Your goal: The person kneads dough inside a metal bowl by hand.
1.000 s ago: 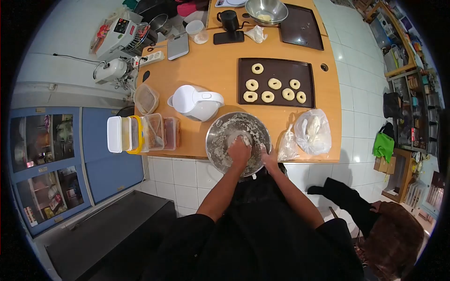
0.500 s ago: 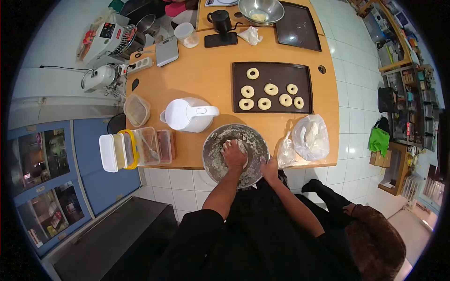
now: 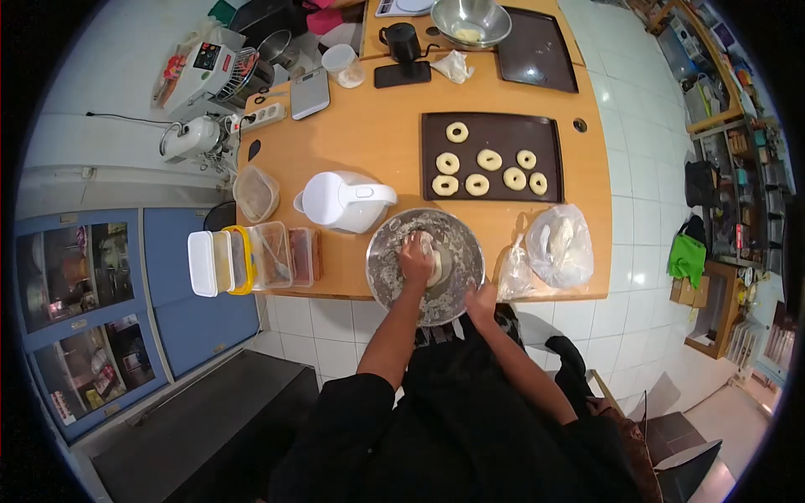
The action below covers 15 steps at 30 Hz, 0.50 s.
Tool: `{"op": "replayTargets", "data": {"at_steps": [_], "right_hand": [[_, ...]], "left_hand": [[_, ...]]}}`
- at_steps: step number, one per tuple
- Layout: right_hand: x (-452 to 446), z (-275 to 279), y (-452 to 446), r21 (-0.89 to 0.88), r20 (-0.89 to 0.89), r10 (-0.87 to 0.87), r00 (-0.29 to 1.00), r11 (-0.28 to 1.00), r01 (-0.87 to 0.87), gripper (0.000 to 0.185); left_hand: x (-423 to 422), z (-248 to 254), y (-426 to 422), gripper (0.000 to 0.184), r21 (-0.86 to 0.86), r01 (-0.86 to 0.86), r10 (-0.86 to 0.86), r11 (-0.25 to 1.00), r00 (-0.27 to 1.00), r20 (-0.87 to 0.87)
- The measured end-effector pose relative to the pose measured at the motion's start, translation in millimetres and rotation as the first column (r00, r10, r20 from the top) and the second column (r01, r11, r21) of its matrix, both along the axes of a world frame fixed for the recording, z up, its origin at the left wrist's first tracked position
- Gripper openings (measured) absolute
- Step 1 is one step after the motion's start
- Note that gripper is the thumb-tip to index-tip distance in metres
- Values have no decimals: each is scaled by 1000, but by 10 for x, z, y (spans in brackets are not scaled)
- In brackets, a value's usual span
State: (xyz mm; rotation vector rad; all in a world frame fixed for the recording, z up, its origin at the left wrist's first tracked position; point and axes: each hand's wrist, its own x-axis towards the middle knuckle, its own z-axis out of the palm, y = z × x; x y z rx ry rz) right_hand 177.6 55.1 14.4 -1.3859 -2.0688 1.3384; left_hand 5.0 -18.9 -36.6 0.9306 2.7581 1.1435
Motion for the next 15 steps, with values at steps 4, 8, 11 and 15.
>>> {"op": "replayTargets", "data": {"at_steps": [4,8,11,15], "right_hand": [[0,61,8,-24,0,-15,1000,1000,15,28],[-5,39,6,-3,26,-41,999,999,41,26],[-49,111,15,-25,93,-45,995,999,47,25],[-83,133,8,41,119,-51,992,998,46,25]], "left_hand": [[-171,-201,-59,41,275,95,-197,957,907,371],[-82,389,-76,42,-217,439,-406,872,896,183],[-64,329,-220,48,-334,522,-466,785,852,237],[-70,702,-110,48,-343,519,-352,782,824,444]]}}
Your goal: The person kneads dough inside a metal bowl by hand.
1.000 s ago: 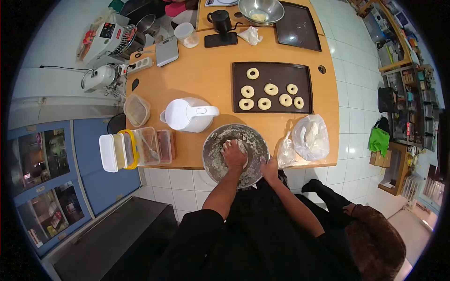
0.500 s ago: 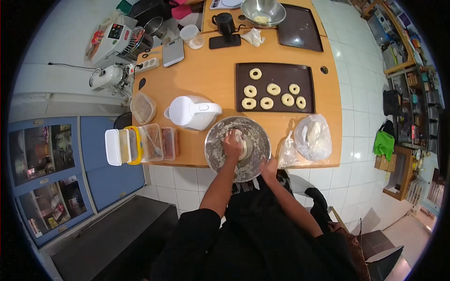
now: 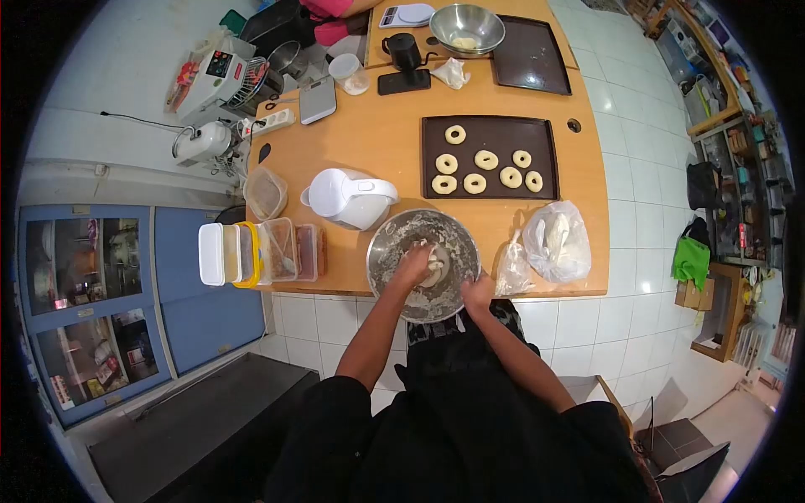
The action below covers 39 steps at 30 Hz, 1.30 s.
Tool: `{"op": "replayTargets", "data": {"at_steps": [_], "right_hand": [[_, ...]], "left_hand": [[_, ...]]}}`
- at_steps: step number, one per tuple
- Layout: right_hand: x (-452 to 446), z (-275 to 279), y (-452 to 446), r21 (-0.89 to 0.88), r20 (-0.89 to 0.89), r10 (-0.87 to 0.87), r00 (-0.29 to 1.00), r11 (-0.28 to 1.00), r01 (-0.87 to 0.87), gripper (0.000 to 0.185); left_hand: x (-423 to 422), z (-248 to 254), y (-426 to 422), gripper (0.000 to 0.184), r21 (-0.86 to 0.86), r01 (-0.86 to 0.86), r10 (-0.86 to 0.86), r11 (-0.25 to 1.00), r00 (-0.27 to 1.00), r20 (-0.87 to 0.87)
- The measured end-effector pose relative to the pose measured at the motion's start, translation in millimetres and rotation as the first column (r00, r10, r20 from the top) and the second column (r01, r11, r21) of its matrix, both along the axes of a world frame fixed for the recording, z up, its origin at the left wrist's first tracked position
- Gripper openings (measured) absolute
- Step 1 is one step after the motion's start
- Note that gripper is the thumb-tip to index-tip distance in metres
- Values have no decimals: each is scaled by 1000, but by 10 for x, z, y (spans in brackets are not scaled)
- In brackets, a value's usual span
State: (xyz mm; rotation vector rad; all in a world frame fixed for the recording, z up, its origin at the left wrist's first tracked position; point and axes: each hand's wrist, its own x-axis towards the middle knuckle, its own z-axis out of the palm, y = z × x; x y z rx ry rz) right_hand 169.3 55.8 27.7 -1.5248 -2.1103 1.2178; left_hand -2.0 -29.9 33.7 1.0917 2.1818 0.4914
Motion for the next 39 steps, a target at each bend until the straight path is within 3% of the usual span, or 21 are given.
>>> {"op": "replayTargets", "data": {"at_steps": [3,6,9,12,15,18,21,24,27,33,36,39], "right_hand": [[-20,106,11,-91,-34,-77,996,993,73,24],[-26,86,45,-141,14,-91,996,986,92,25],[-29,22,53,-127,73,-92,993,987,101,25],[-19,-33,49,-90,39,-83,996,992,86,21],[-12,2,56,-92,3,-53,999,994,53,27],[-8,49,66,-88,101,-20,995,996,29,28],[-20,12,45,-116,2,-71,997,991,71,28],[-19,29,37,-104,1,-83,997,991,82,27],[-18,3,57,-113,70,-26,997,993,34,27],[-16,122,98,-90,-84,18,996,996,-26,27],[-9,140,113,-70,-133,46,990,996,-55,26],[25,159,130,-71,21,98,995,993,-96,26]], "left_hand": [[30,134,-99,42,-12,130,-130,991,989,-72],[162,475,-158,36,-2,58,-58,998,992,-108],[221,194,-377,35,132,71,-33,989,962,-269],[347,183,-301,36,-73,-286,260,956,933,-248],[386,56,-137,38,-102,-534,465,840,803,-372],[423,119,59,41,-133,-496,382,858,789,-480],[424,-32,101,48,4,-391,334,920,779,-530],[462,-113,87,54,-96,-384,311,918,850,-425],[476,-205,72,54,-48,-368,305,929,832,-463],[414,-365,153,48,-15,-369,301,929,781,-548],[332,-466,214,49,-43,-348,282,936,821,-497],[255,-536,265,51,-53,-309,244,950,834,-496]]}}
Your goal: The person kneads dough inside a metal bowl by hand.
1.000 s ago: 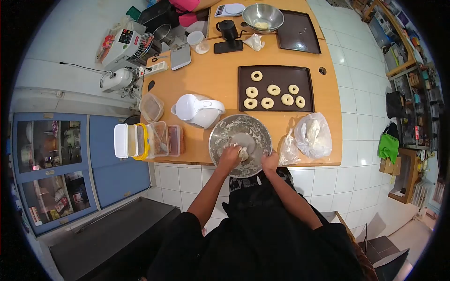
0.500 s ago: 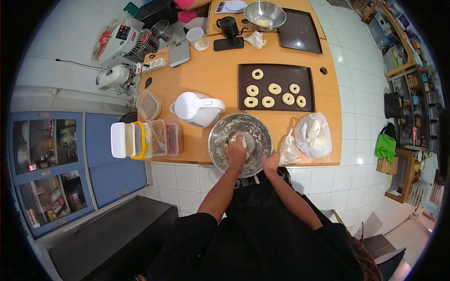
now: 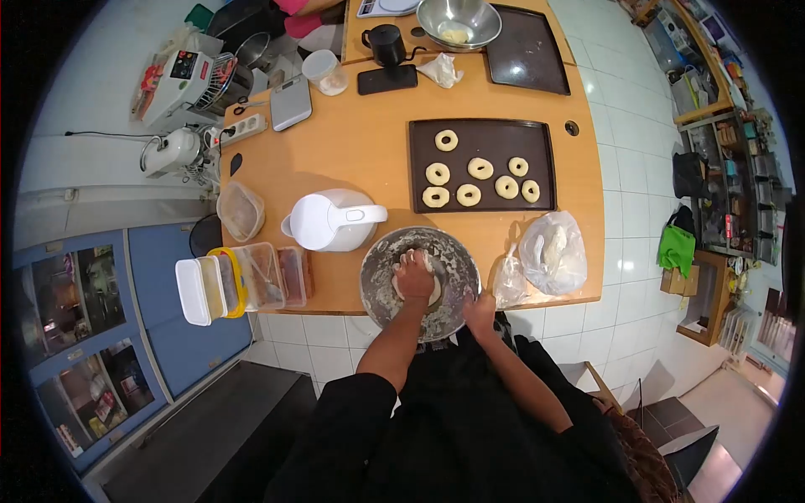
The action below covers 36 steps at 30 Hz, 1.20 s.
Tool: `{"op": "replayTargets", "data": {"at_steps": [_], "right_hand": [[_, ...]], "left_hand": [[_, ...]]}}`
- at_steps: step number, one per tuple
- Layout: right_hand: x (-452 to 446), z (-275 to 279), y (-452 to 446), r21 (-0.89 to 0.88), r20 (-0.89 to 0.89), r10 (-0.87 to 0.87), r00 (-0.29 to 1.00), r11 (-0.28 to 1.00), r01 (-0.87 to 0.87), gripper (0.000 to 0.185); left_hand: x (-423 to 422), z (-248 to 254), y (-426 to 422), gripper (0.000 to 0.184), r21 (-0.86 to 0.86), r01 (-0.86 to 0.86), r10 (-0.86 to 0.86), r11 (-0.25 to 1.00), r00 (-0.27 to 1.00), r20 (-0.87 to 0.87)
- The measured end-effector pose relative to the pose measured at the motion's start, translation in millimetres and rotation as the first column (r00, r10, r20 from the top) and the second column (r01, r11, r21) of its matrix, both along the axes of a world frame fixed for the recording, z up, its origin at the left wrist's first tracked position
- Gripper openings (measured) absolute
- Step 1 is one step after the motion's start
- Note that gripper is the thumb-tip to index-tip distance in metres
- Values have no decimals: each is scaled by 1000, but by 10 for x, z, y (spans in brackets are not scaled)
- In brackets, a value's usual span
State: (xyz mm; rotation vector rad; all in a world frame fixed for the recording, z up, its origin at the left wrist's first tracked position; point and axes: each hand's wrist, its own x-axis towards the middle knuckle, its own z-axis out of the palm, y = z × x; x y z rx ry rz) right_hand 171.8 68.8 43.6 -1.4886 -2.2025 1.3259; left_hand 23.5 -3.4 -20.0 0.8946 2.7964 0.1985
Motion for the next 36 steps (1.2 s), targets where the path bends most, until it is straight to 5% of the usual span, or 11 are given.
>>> {"op": "replayTargets", "data": {"at_steps": [9,15,18,19,22,23,26,29,36], "right_hand": [[-9,-93,-31,8,-63,-45,997,999,45,23],[-48,-71,-76,20,12,-103,995,995,103,24],[-55,-52,-86,46,-38,-147,988,988,149,24],[-56,-72,-89,52,-24,-144,989,988,145,24],[-58,-86,-130,63,2,-139,990,988,138,24],[-78,-67,-144,67,-6,-139,990,988,139,25],[-115,26,-179,34,13,-145,989,989,145,25],[-95,16,-211,22,41,-149,988,989,148,26],[-123,-51,-263,20,-69,-185,980,982,187,28]], "left_hand": [[-176,95,133,49,100,-104,86,990,982,168],[-267,-280,-42,30,588,-204,58,783,965,257],[-388,-5,-211,29,537,-353,88,766,885,457],[-466,150,-318,30,531,-138,-76,836,929,362],[-339,712,-470,32,102,-1,-26,995,965,262],[-275,689,-565,35,106,78,-96,991,979,182],[-279,662,-613,37,-15,-14,19,1000,942,336],[-428,335,-674,44,-169,79,-15,982,937,349],[-267,700,-557,48,6,-32,26,999,896,443]]}}
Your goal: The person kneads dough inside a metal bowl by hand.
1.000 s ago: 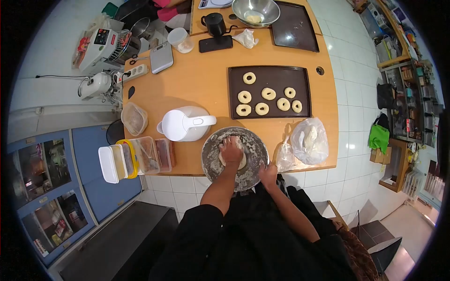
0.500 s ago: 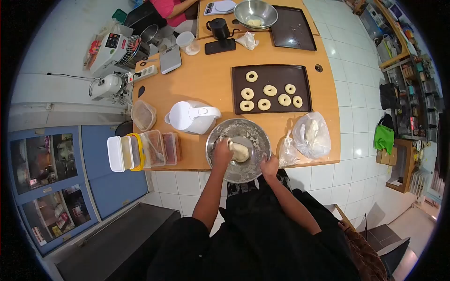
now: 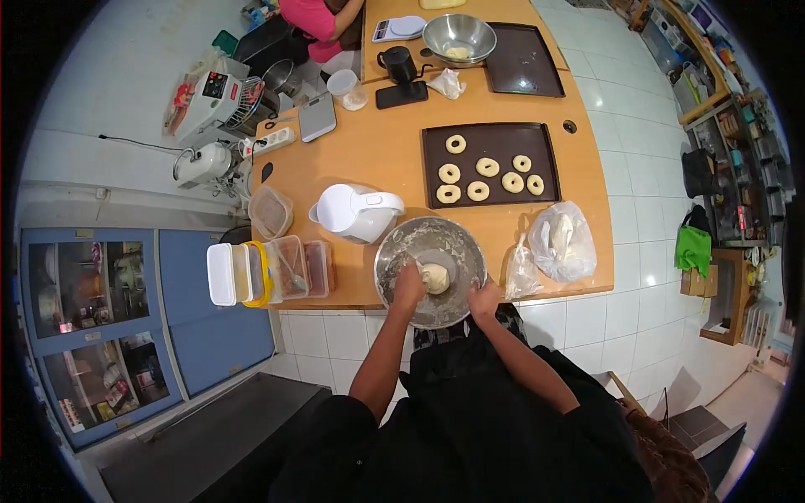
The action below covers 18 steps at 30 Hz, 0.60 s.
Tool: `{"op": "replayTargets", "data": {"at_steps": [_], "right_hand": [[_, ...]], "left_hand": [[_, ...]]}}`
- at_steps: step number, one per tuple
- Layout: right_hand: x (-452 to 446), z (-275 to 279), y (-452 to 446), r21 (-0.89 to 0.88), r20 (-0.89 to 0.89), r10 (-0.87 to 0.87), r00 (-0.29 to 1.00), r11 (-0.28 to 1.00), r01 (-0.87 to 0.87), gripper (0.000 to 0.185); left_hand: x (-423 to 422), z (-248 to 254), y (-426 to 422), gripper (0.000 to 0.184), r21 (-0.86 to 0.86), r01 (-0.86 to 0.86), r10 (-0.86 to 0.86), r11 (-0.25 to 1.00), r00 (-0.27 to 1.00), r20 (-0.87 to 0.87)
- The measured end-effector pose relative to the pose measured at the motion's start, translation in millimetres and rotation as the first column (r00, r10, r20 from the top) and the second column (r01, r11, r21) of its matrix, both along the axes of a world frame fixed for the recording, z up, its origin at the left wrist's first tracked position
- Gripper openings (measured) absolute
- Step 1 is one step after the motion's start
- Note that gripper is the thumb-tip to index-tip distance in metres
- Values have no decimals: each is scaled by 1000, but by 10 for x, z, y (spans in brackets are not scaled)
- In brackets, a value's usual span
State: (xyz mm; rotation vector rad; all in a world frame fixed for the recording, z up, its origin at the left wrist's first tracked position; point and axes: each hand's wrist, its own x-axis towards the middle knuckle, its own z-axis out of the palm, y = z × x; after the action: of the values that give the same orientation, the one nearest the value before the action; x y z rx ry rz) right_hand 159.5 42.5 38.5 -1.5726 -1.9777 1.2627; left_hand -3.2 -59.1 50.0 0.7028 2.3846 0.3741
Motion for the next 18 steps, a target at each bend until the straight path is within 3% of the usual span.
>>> {"op": "replayTargets", "data": {"at_steps": [2,5,8,11,14,17,18], "right_hand": [[1,55,10,-12,12,3,1000,1000,-3,28],[-4,71,-3,-44,22,3,1000,999,-2,27],[5,35,0,-37,59,3,998,999,0,28],[11,9,-19,-34,55,15,998,999,-13,30],[18,3,-4,-10,38,20,999,1000,-20,29],[-15,129,6,-3,28,23,999,1000,-23,23],[-21,164,15,-5,26,21,999,1000,-21,21]], "left_hand": [[85,112,15,45,55,79,-80,995,997,22],[236,-101,-18,45,168,179,-179,969,984,-18],[383,-125,-4,48,256,44,-39,966,999,-26],[408,-325,100,52,279,-184,205,943,977,-49],[462,-93,273,48,243,-363,402,900,906,-134],[523,-175,313,43,420,-153,311,894,888,-338],[511,-203,323,42,333,-172,279,927,909,-309]]}}
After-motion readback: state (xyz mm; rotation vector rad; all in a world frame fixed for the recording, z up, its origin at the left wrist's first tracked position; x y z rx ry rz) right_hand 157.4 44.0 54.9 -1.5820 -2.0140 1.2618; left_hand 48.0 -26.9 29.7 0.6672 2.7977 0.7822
